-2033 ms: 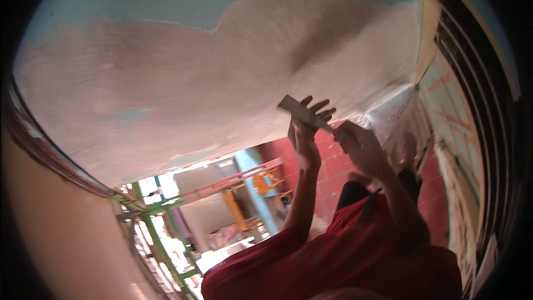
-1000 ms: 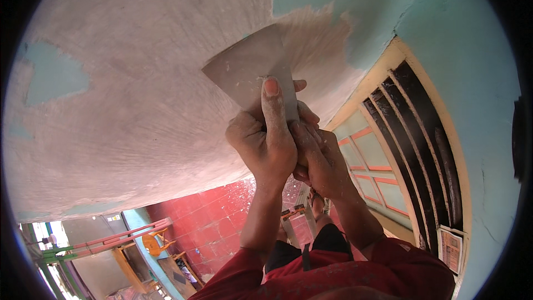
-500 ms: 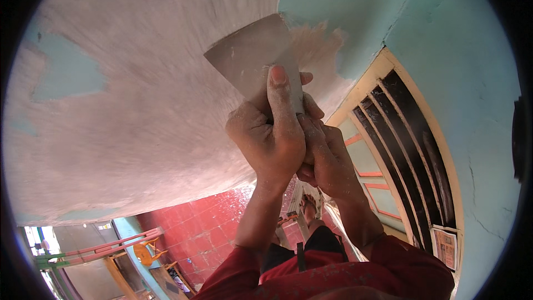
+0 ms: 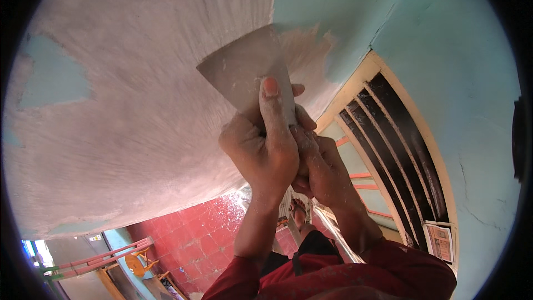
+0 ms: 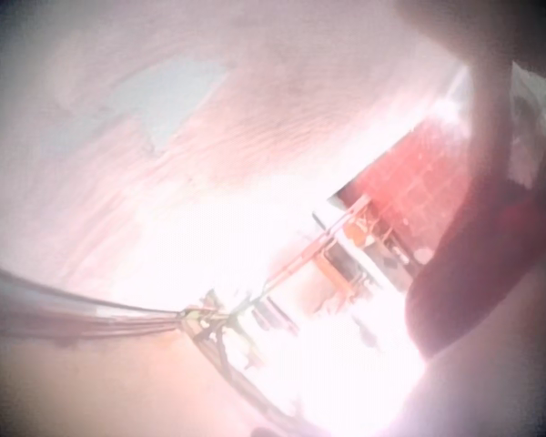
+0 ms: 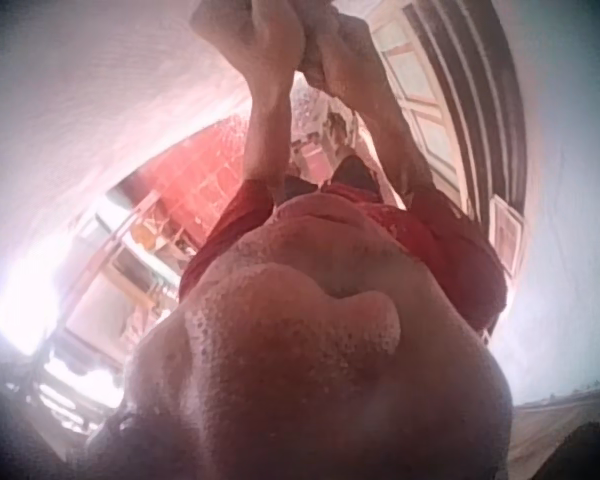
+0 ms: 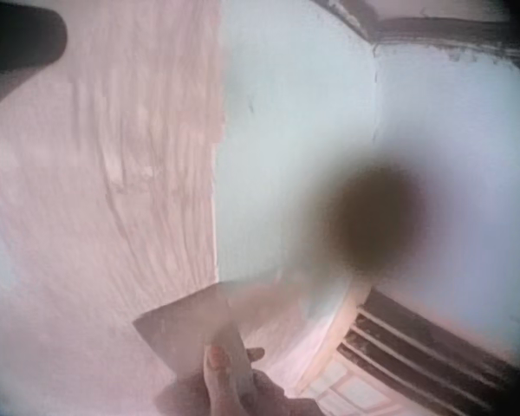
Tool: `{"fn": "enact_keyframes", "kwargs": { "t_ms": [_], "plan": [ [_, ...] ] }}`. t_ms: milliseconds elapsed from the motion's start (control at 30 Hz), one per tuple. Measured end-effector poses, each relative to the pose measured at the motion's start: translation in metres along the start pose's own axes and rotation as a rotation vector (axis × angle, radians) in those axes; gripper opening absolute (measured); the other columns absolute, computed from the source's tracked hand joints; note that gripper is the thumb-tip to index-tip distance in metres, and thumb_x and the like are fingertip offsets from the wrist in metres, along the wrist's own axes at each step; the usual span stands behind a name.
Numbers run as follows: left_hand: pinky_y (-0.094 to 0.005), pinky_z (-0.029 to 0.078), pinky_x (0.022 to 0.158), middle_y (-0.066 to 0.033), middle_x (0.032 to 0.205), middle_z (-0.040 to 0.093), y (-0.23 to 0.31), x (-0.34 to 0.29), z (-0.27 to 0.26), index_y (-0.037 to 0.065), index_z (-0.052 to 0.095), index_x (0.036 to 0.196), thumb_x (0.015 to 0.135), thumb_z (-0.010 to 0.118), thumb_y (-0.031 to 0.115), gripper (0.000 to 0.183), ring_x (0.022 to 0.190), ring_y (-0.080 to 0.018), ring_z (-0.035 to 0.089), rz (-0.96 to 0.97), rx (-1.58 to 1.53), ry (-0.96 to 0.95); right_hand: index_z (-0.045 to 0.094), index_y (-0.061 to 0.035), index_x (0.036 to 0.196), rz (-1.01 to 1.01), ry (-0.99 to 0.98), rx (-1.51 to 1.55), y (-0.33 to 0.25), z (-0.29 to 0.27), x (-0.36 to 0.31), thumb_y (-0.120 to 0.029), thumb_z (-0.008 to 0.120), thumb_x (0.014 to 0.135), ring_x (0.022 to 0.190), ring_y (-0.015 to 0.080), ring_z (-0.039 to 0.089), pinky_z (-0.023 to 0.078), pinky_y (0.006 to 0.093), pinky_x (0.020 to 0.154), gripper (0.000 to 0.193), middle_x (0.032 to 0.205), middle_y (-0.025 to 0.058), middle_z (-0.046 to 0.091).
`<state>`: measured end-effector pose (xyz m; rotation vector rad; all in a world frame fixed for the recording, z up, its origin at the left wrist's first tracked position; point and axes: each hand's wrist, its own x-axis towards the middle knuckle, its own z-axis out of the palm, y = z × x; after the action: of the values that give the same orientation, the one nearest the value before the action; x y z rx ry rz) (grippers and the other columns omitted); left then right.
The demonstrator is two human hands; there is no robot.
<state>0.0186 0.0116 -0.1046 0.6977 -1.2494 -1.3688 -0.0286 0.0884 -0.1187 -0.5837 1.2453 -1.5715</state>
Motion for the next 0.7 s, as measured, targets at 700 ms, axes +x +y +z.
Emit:
{"fn": "enact_keyframes", "kwargs": {
  "t_ms": [700],
  "plan": [
    [-0.0233,0.041,0.047,-0.006,0.052,0.06,0.032,0.022,0.02,-0.008,0.071,0.081,0.101,0.055,0.029,0.045,0.048,-0.0083,0.056,0.094,-0.093,-0.007,0.053,-0.0072,0.075,-0.039,-0.015,0.0,-0.045,0.007,0.005,-0.049,0.044,0.103,0.04,0.0037,0.033,0.023,0.0231,0.037,0.051,0.051,-0.0062,0.036]
  ]
}}
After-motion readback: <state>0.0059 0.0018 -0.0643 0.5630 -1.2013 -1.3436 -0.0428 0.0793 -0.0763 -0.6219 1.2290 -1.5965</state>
